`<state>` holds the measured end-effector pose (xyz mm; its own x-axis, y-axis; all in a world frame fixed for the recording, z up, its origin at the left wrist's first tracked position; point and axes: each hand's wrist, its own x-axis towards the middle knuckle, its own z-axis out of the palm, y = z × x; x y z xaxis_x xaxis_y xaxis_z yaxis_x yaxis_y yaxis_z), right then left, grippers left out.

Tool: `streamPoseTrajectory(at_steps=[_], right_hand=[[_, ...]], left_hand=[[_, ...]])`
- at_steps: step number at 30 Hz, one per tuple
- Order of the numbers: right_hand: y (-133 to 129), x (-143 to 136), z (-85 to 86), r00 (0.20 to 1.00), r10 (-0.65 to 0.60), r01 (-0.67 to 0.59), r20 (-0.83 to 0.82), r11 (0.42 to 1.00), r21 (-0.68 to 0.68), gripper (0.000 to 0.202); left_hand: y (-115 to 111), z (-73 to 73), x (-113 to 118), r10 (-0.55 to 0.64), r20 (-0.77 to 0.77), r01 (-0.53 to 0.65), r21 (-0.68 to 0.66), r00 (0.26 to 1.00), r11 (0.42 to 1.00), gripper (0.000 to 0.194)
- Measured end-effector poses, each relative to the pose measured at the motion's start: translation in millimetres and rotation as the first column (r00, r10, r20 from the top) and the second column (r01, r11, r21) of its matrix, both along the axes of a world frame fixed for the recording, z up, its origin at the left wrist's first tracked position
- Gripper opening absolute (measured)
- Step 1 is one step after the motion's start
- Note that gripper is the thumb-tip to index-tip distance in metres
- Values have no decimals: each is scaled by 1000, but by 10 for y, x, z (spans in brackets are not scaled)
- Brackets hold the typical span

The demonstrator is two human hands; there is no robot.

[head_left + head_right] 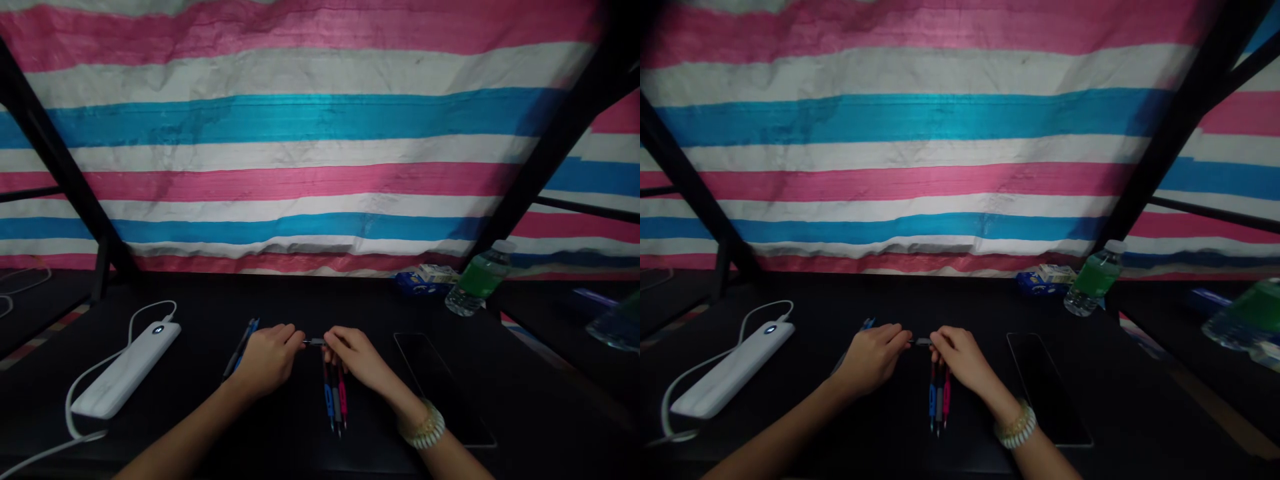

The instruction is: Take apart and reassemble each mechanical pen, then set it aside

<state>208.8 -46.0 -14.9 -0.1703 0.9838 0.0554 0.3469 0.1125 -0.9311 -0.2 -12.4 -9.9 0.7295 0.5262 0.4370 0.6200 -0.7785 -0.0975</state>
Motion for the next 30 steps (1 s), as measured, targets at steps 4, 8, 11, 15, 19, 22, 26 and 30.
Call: streamPoseTrajectory(at_steps=[4,8,11,15,19,22,26,30], right_hand=[[30,5,-35,992,5,-10,-128,999,-32,20],[57,-1,-52,980,5,-32,-197,990,-137,36],[56,-3,-35,982,-27,-4,-189,987,-164,36],[37,2,18,953,-76,24,-294,984,-177,29],[24,9,51,911,-125,48,-392,978,-201,26],[24,13,65,880,-170,84,-443,975,-208,20],[36,29,80,815,-255,147,-521,960,-239,14],[55,64,72,752,-331,194,-570,938,-288,13]], left_hand=[[-17,15,-9,13,3,-12,-34,1000,999,21],[-38,65,-16,3,15,-2,-108,1000,994,22],[-36,92,-29,-10,39,16,-172,999,985,27],[6,80,-56,-14,120,48,-287,993,957,30],[59,54,-72,21,293,104,-406,956,908,15],[86,62,-76,88,408,131,-477,909,869,12],[103,101,-89,157,510,194,-569,846,799,11],[122,123,-115,215,561,238,-623,799,745,12]])
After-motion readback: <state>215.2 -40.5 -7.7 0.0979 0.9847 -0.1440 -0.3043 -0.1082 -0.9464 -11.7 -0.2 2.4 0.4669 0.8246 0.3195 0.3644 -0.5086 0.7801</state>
